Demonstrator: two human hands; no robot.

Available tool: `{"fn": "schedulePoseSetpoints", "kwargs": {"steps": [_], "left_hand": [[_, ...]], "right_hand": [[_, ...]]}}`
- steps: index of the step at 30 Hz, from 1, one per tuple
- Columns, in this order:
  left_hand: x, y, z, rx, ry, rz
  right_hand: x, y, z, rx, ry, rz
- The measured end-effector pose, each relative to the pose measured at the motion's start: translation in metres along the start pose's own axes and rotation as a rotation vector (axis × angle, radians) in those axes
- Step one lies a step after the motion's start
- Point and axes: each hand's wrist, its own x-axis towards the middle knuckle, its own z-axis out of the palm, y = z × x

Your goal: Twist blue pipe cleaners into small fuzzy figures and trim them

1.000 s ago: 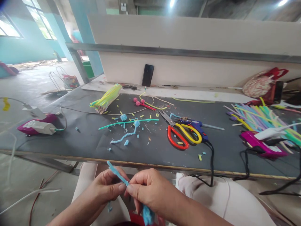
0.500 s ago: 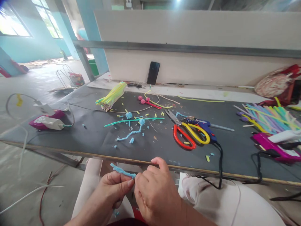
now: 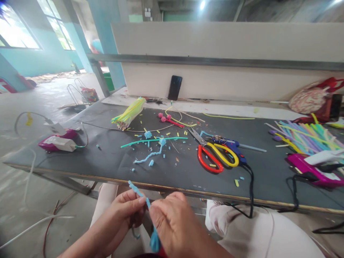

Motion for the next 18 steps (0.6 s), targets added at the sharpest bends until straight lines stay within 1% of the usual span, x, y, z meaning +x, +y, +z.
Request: {"fn": "schedulePoseSetpoints", "kwargs": {"steps": [1, 2, 3, 4, 5, 7, 8, 9, 11, 12, 13, 15, 16, 17, 18], "left_hand": [[0.000, 0.001, 0.000, -0.040, -0.044, -0.023], [0.001, 0.001, 0.001, -0.083, -0.100, -0.049], [0.001, 0.001, 0.003, -0.125, -0.166, -0.080], [0.002, 0.001, 0.005, -0.165, -0.235, -0.115], [0.002, 0.000, 0.007, -0.203, -0.296, -0.151], [0.003, -0.002, 0.012, -0.247, -0.374, -0.239], [0.003, -0.003, 0.014, -0.245, -0.392, -0.286], [0.004, -0.004, 0.016, -0.228, -0.403, -0.323], [0.005, -0.007, 0.017, -0.146, -0.432, -0.337], [0.005, -0.008, 0.016, -0.078, -0.451, -0.299], [0.006, -0.008, 0.014, -0.001, -0.463, -0.233], [0.008, -0.003, 0.006, 0.202, -0.450, -0.092], [0.009, 0.001, 0.001, 0.314, -0.405, -0.042], [0.008, 0.007, -0.004, 0.446, -0.350, -0.021], [0.007, 0.014, -0.008, 0.576, -0.266, -0.003]], "right_hand": [[0.000, 0.002, -0.003, 0.114, 0.001, 0.058], [0.000, 0.004, -0.006, 0.211, 0.033, 0.094], [0.000, 0.007, -0.007, 0.262, 0.099, 0.078], [0.001, 0.010, -0.009, 0.260, 0.170, 0.012], [0.002, 0.014, -0.010, 0.217, 0.206, -0.099], [0.004, 0.018, -0.012, 0.099, 0.184, -0.321], [0.005, 0.019, -0.012, 0.068, 0.169, -0.394], [0.005, 0.019, -0.013, 0.062, 0.171, -0.435], [0.004, 0.015, -0.013, 0.090, 0.171, -0.423], [0.003, 0.012, -0.013, 0.092, 0.163, -0.383], [0.001, 0.009, -0.013, 0.082, 0.150, -0.307], [-0.004, 0.003, -0.013, 0.052, 0.118, -0.075], [-0.005, 0.001, -0.012, 0.059, 0.095, 0.064], [-0.007, 0.001, -0.012, 0.091, 0.072, 0.201], [-0.007, 0.001, -0.012, 0.144, 0.045, 0.319]]}}
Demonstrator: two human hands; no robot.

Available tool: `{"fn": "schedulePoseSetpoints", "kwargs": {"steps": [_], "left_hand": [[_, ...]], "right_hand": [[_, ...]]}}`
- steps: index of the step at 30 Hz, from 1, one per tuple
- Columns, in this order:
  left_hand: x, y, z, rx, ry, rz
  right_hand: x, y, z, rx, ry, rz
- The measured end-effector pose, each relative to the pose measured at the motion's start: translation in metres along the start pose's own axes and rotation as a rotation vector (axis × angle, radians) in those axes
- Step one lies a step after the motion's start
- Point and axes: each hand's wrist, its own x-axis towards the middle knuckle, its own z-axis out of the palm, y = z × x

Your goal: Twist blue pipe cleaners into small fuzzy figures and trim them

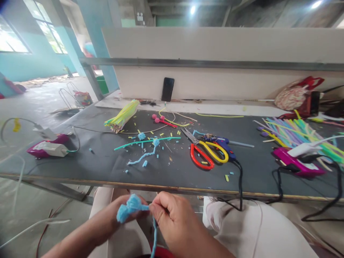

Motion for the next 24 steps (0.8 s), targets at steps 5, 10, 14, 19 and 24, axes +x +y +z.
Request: {"fn": "schedulePoseSetpoints", "kwargs": {"steps": [5, 10, 14, 19, 24], "left_hand": [[-0.023, 0.026, -0.006, 0.652, 0.444, 0.402], [-0.020, 0.033, 0.011, 1.171, 0.127, 0.582], [-0.012, 0.031, 0.009, 1.172, -0.003, 0.530], [-0.020, 0.050, 0.005, 1.249, -0.249, 0.427], [-0.027, 0.064, 0.008, 1.251, -0.328, 0.397]], "right_hand": [[0.012, 0.004, 0.004, 0.315, -0.107, 0.299], [0.016, -0.005, 0.003, 0.826, -0.372, 0.333], [0.013, -0.001, -0.001, 1.181, -0.668, 0.419], [0.013, 0.021, 0.004, 1.238, -0.843, 0.452], [0.012, 0.027, 0.005, 1.105, -0.874, 0.434]]}}
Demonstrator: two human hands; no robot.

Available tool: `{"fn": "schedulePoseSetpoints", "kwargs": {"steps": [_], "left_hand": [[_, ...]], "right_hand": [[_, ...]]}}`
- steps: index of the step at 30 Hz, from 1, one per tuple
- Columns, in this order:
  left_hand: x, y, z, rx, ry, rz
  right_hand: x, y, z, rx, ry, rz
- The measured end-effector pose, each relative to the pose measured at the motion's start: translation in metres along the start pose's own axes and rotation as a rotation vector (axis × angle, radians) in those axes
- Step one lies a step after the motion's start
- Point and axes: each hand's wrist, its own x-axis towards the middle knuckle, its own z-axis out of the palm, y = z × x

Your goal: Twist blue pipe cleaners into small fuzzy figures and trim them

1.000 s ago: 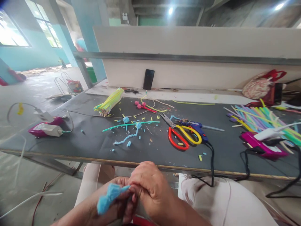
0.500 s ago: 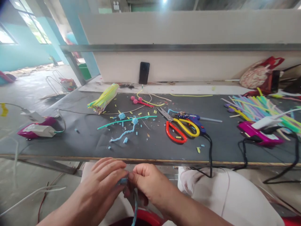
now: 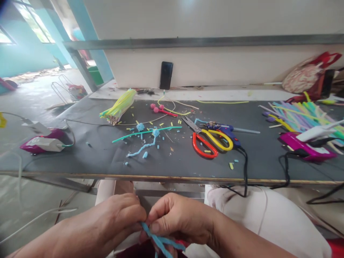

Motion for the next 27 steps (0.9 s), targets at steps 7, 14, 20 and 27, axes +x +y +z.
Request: {"fn": "schedulePoseSetpoints", "kwargs": {"steps": [7, 14, 20, 27], "left_hand": [[0.002, 0.000, 0.007, -0.176, -0.027, -0.001], [0.002, 0.000, 0.025, -0.806, -0.159, -0.490], [0.007, -0.019, 0.041, -1.355, -0.268, -0.600], [0.016, -0.027, 0.040, -1.418, -0.434, -0.609]], "right_hand": [[-0.004, -0.007, 0.003, -0.297, 0.015, 0.065], [-0.010, -0.005, 0.027, -1.252, 0.250, -0.353], [-0.013, 0.009, 0.026, -1.889, 0.250, -0.857], [-0.005, 0.003, 0.005, -0.903, 0.127, -0.239]]}}
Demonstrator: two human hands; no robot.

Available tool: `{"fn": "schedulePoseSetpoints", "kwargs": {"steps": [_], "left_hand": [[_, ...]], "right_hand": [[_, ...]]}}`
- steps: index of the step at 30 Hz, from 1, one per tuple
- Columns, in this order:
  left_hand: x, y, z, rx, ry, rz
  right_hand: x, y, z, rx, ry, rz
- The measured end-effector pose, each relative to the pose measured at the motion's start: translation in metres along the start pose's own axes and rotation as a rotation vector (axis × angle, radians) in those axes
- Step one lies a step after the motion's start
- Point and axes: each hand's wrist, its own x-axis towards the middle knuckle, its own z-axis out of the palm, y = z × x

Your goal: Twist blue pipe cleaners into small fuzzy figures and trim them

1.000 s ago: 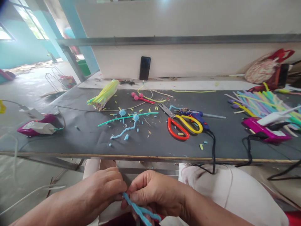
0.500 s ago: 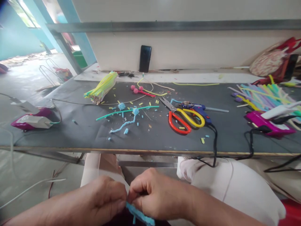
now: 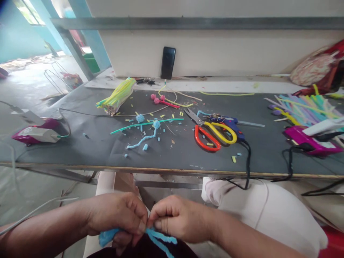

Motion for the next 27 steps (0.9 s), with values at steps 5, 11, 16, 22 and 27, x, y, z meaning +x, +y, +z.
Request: {"fn": "schedulePoseSetpoints", "kwargs": {"steps": [5, 11, 16, 22, 27], "left_hand": [[-0.003, 0.009, -0.002, 0.071, -0.043, -0.002], [-0.006, 0.000, -0.026, -0.190, -0.021, 0.254], [0.008, -0.028, -0.022, -0.315, 0.170, 0.578], [0.018, -0.035, 0.006, -0.413, 0.304, 0.715], [0.024, -0.035, 0.018, -0.487, 0.611, 0.786]], "right_hand": [[0.010, 0.015, -0.003, 0.527, -0.183, 0.232], [0.010, 0.026, 0.011, 0.921, 0.014, 0.194], [0.016, 0.029, 0.018, 1.161, 0.037, 0.086], [0.022, 0.020, 0.025, 1.124, -0.001, 0.085], [0.022, 0.017, 0.029, 0.918, 0.181, 0.086]]}}
